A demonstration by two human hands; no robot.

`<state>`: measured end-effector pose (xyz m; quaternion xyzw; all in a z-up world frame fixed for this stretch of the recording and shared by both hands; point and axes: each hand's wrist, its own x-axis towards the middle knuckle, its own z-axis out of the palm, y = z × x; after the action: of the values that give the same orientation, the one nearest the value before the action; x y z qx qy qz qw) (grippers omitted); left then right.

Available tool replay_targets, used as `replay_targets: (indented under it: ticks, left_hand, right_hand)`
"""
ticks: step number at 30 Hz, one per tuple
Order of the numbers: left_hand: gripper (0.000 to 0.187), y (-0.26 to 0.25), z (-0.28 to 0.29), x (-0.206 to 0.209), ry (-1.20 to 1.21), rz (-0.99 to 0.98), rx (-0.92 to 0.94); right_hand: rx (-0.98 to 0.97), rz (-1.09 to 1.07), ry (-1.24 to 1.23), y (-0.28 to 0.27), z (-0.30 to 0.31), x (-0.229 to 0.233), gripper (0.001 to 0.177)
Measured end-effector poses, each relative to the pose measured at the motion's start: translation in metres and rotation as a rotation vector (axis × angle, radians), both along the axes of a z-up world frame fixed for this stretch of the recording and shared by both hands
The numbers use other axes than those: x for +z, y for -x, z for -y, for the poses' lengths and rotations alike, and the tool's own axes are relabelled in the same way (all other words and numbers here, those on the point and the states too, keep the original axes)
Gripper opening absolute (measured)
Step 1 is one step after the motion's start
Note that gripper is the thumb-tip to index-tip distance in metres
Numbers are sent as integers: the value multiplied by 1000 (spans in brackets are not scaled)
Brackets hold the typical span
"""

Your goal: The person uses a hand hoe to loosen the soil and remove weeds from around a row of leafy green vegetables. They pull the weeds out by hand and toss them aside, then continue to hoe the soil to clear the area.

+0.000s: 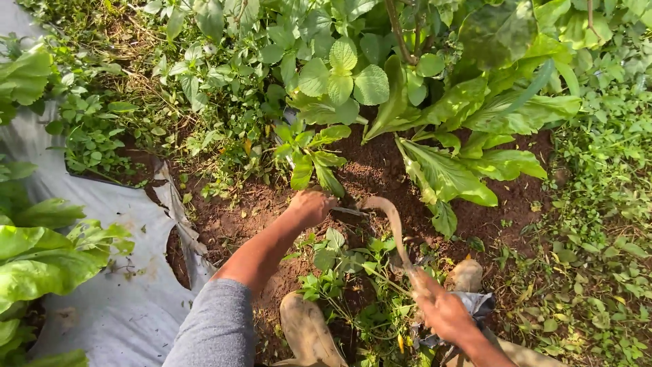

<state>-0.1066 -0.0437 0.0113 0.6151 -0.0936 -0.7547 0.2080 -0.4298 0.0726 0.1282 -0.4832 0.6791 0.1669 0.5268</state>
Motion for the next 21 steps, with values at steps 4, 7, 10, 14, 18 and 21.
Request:
replay_targets:
  ticks: [4,7,10,14,18,21]
  left_hand:
    - [36,-8,-10,-41,665,1030,-1290]
    - [56,-10,-9,-26,699,1020,-1435]
    - [61,1,-32,23,696,824,-1330]
    - [55,24,-58,33,662,755,-1391]
    - [38,27,-75,36,724,740,-1391]
    - [61,51,-129,48,646,454,-1293]
  right_hand:
    - [56,232,106,16,-11,-41,65]
    - [221,223,92,32,-19,-51,62]
    - [75,-41,-2,12,-6,9,64]
    - [-212,-52,84,1,-3,15,65]
    - [118,-111,-89,43,-31,-6,62]
    - [362,91,41,100,-34,-16,57]
